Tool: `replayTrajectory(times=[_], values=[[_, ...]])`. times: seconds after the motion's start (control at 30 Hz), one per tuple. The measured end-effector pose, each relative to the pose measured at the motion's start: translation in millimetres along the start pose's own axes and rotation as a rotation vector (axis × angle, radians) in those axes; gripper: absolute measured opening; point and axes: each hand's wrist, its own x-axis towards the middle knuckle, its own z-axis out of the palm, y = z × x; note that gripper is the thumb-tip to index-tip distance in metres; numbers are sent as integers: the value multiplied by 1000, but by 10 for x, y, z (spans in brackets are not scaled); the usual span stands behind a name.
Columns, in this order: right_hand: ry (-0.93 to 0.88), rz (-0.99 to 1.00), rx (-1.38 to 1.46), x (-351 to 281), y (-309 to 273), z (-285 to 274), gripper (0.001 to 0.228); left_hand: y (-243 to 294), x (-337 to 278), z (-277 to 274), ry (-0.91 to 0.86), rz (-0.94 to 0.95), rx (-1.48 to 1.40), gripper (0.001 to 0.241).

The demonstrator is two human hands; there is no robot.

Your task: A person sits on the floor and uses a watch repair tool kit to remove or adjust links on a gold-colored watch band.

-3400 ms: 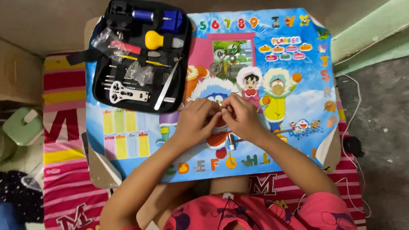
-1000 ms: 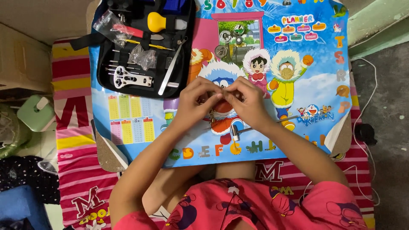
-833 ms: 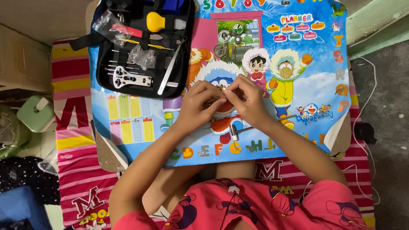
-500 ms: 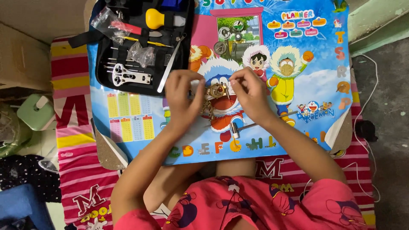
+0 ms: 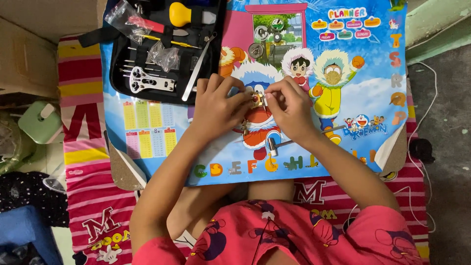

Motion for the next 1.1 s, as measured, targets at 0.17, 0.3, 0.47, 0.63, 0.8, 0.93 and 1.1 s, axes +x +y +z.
replayTrajectory(times=[0.17,0.3,0.47,0.63,0.8,0.93,1.1], values=[[2,-25,14,-5,59,42,5,79,27,-57,-57,-61,-22,8],[-15,-38,15,-15,86,78,11,90,-5,-39,-91,-137,-54,11],[-34,-78,-39,-9,72,86,9,112,-27,-13,-163,-232,-51,12],[-60,-80,-85,-9,34,75,9,161,-23,-23,-215,-272,-21,14],[-49,-140,-133,-18,33,84,10,165,2,-35,-276,-318,-51,11],[-36,-146,-135,-15,51,88,10,179,-29,15,-210,-332,-103,12],[-55,-123,-79,-10,8,61,12,187,-36,38,-142,-392,-229,12]])
